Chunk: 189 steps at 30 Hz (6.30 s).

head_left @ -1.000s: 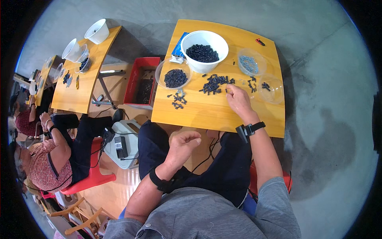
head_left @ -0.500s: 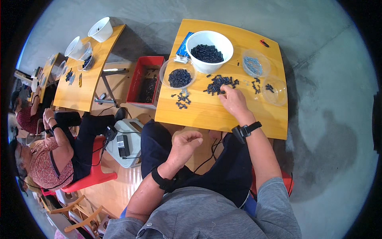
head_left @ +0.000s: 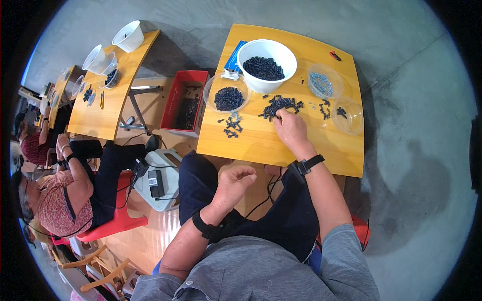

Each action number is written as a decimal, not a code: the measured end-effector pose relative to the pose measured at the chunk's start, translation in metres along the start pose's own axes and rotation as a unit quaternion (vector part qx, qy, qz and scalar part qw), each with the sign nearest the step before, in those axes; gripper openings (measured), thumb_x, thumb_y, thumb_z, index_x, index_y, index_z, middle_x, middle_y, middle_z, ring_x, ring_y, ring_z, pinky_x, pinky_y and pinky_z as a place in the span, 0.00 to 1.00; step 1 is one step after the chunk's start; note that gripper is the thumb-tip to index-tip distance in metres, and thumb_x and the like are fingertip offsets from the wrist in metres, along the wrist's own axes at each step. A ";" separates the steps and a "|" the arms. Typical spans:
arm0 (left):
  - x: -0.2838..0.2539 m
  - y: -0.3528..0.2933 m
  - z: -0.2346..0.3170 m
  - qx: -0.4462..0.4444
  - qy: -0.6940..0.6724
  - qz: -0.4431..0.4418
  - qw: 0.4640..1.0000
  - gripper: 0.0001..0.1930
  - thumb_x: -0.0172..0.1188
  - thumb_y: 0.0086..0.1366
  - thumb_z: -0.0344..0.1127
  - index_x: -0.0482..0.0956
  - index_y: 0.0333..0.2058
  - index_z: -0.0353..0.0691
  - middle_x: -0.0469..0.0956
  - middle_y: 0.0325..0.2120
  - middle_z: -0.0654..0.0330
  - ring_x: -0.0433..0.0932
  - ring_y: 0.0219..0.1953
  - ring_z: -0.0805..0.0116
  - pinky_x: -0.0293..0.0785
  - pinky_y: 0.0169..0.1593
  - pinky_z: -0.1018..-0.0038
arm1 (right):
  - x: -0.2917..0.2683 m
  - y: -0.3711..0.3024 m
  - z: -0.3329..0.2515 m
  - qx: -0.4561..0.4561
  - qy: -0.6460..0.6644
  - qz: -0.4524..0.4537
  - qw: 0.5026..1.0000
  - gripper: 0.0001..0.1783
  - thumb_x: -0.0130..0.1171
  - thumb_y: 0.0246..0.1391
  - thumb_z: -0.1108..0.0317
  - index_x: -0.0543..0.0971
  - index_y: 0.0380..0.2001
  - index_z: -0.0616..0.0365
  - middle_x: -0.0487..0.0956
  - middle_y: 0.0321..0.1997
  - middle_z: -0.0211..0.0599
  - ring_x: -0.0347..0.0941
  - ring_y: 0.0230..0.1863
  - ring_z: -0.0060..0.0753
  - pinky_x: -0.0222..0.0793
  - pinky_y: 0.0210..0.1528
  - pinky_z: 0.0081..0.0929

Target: The person picks up a black plastic piece and a metal pin, inserts the pin into the piece, and places the assembled unit on the table, repeating the process several times.

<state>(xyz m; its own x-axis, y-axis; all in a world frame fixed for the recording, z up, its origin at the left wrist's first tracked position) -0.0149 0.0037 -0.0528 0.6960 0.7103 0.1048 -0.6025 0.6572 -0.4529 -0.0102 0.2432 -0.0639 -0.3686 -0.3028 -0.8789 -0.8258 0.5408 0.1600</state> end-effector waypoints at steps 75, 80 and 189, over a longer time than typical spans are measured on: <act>0.027 -0.085 0.054 0.100 -0.385 -0.135 0.908 0.09 0.50 0.67 0.32 0.77 0.36 0.33 0.77 0.27 0.61 0.74 0.27 0.75 0.70 0.33 0.79 | -0.125 -0.152 -0.132 -0.234 0.402 0.038 0.884 0.10 0.56 0.46 0.84 0.76 0.34 0.64 0.74 0.29 0.39 0.72 0.25 0.29 0.68 0.26 0.22; 0.022 -0.086 0.052 0.090 -0.377 -0.178 0.904 0.09 0.51 0.66 0.32 0.77 0.37 0.35 0.77 0.27 0.62 0.75 0.27 0.73 0.71 0.34 0.78 | -0.126 -0.151 -0.128 -0.280 0.353 0.062 0.891 0.10 0.57 0.46 0.83 0.78 0.35 0.64 0.75 0.28 0.38 0.72 0.26 0.30 0.68 0.27 0.24; 0.013 -0.072 0.057 0.173 -0.083 -0.136 0.972 0.07 0.58 0.62 0.27 0.80 0.37 0.30 0.80 0.29 0.59 0.79 0.29 0.75 0.76 0.35 0.80 | -0.143 -0.121 -0.116 -0.219 0.347 -0.182 0.894 0.07 0.50 0.46 0.85 0.76 0.28 0.67 0.73 0.27 0.36 0.71 0.21 0.22 0.66 0.23 0.19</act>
<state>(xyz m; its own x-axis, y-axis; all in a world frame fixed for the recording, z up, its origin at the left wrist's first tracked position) 0.0153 -0.0198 0.0315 0.7924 0.5101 0.3346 -0.5199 0.8516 -0.0671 0.0927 0.1301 0.0944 -0.0919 -0.8922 -0.4423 -0.9767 -0.0058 0.2147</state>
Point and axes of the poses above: each hand's wrist, its own y-axis towards the middle knuckle, its own x-axis out of the palm, z = x × y, the point moved 2 cm from there along y, towards the middle knuckle
